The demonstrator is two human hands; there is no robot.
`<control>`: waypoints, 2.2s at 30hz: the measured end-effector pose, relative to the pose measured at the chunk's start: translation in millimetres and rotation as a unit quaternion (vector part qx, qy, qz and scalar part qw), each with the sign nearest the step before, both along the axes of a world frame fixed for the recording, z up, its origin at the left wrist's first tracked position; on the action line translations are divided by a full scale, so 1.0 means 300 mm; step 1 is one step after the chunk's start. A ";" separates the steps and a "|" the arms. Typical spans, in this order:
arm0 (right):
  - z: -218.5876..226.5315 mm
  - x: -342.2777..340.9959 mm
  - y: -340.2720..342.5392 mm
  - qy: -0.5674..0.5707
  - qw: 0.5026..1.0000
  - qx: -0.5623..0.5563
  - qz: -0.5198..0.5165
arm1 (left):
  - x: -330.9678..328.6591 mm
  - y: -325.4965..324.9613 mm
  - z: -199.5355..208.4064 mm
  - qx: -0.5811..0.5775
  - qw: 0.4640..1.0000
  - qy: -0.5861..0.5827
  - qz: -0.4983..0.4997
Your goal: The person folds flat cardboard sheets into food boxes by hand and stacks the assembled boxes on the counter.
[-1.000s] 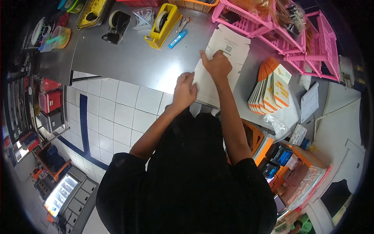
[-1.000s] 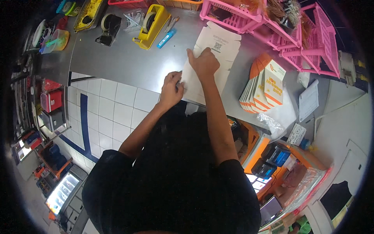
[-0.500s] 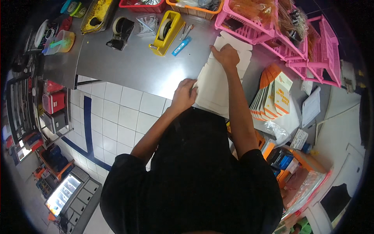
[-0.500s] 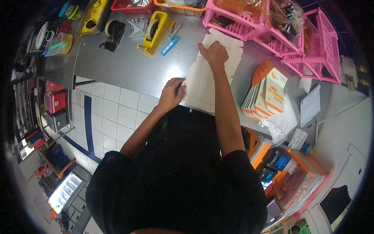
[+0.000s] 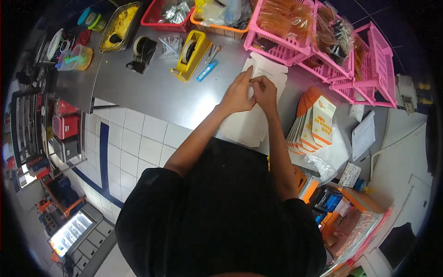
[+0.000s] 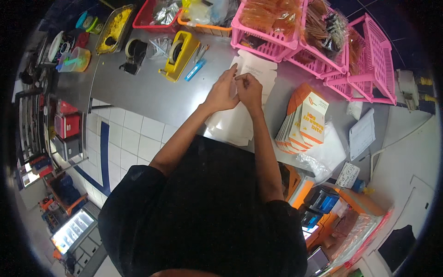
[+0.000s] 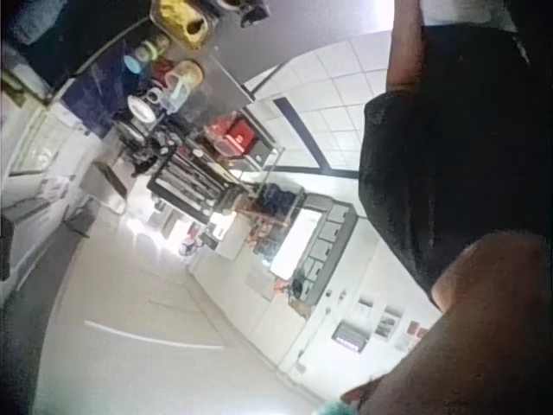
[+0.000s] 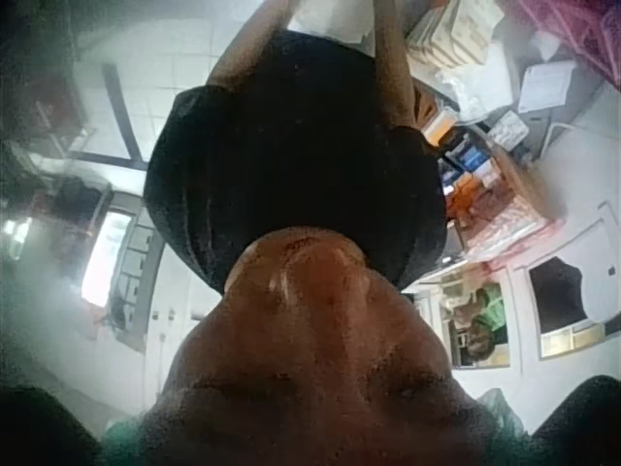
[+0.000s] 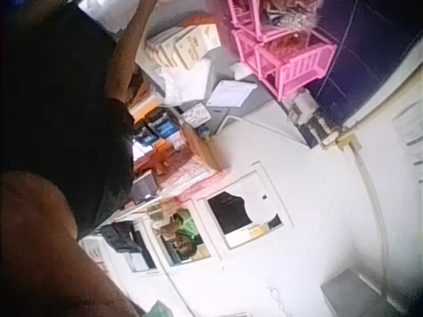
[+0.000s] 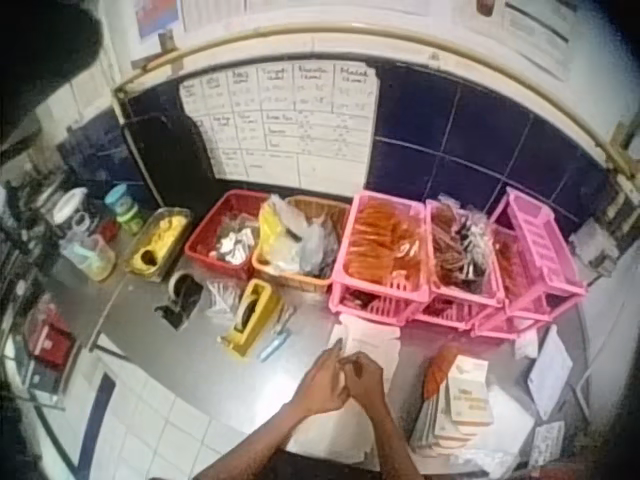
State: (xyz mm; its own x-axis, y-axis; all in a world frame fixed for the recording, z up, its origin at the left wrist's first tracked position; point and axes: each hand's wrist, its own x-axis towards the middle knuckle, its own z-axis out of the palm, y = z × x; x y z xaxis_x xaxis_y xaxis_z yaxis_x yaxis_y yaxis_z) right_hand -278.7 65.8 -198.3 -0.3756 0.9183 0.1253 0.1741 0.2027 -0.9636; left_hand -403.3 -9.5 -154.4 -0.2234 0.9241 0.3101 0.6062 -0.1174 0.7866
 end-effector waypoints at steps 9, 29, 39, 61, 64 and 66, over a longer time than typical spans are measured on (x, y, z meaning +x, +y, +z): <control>0.072 -0.109 0.063 -0.318 0.940 0.005 -0.120 | -0.063 0.144 -0.114 -0.045 0.991 -0.026 0.127; 0.217 -0.034 -0.133 -0.099 0.980 0.168 -0.035 | -0.030 0.137 0.009 -0.057 0.986 -0.156 0.001; 0.394 -0.082 0.049 -0.233 0.938 0.190 -0.173 | 0.016 0.090 0.032 0.013 0.999 -0.048 -0.021; 0.199 0.000 -0.105 0.167 0.964 -0.151 -0.140 | -0.006 0.059 0.036 -0.022 0.818 -0.575 0.022; 0.211 -0.013 -0.125 0.197 0.953 -0.161 -0.167 | 0.009 0.056 0.049 -0.013 0.818 -0.575 0.010; 0.220 -0.017 -0.132 0.179 0.964 -0.099 -0.169 | 0.017 0.055 0.054 -0.028 0.813 -0.581 0.030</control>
State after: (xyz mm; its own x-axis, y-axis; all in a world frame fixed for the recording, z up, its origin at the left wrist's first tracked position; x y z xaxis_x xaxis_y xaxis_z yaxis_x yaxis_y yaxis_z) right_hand -283.7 26.2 -132.4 -0.0163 0.9999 0.0020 -0.1534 -0.0005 -0.9882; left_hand -398.3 6.9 -138.3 -0.3810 0.9060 -0.1842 -0.5461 -0.0597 0.8356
